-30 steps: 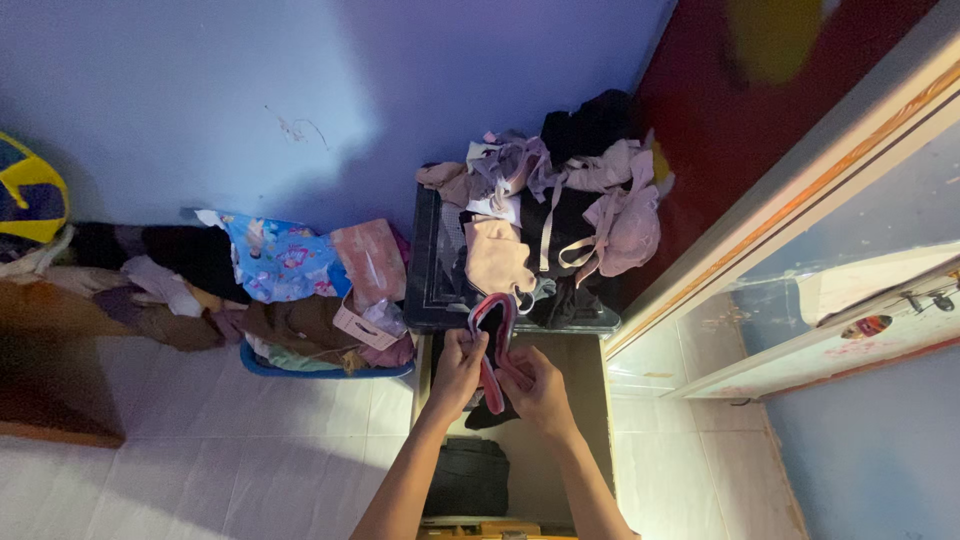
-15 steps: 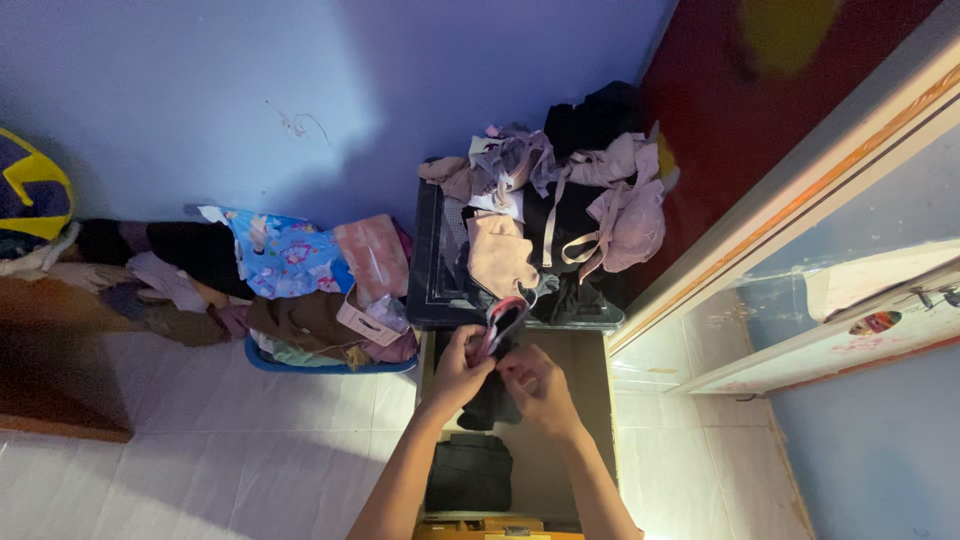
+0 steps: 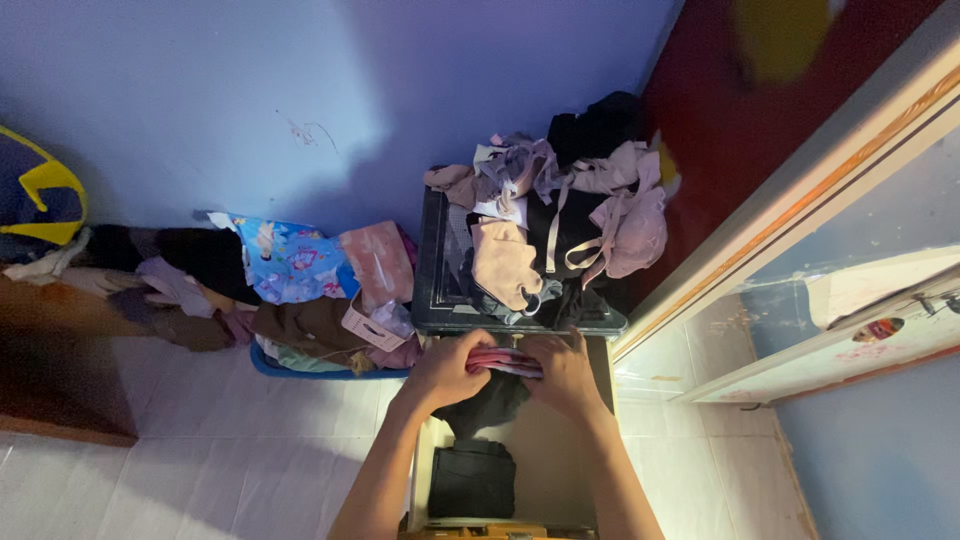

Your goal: The person folds items of clothing and places them into an open dresser drawer.

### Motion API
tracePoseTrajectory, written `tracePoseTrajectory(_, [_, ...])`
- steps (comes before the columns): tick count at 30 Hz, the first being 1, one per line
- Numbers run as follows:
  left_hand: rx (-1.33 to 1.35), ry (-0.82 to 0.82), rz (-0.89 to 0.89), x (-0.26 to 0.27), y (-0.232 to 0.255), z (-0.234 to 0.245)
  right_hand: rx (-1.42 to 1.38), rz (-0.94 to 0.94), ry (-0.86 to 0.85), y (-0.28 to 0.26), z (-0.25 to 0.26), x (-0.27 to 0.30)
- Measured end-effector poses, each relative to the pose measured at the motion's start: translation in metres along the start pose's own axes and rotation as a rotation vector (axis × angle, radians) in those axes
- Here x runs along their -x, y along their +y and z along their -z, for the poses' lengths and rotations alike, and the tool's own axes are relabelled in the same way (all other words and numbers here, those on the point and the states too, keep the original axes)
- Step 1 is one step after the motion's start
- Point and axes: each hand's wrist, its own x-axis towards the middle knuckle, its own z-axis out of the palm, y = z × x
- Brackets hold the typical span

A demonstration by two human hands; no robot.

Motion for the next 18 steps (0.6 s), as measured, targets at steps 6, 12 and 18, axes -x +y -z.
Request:
tracePoseTrajectory(6, [-0.124,0.055,0.061,0.006,-0.022,0.011,-0.247,-0.146,-0.01,0.021,0.009,0.007])
tracePoseTrajectory(12, [0.553,0.154,-0.099,-0.009,-0.061,-0.006,-0.56,-0.41,-0.009,0.058,0.001,0.018])
tracePoseTrajectory(18, [0.874,0.153,-0.009,-0.017,-0.073,-0.029,-0.753,-0.472,0.003,0.054,0.006,0.022])
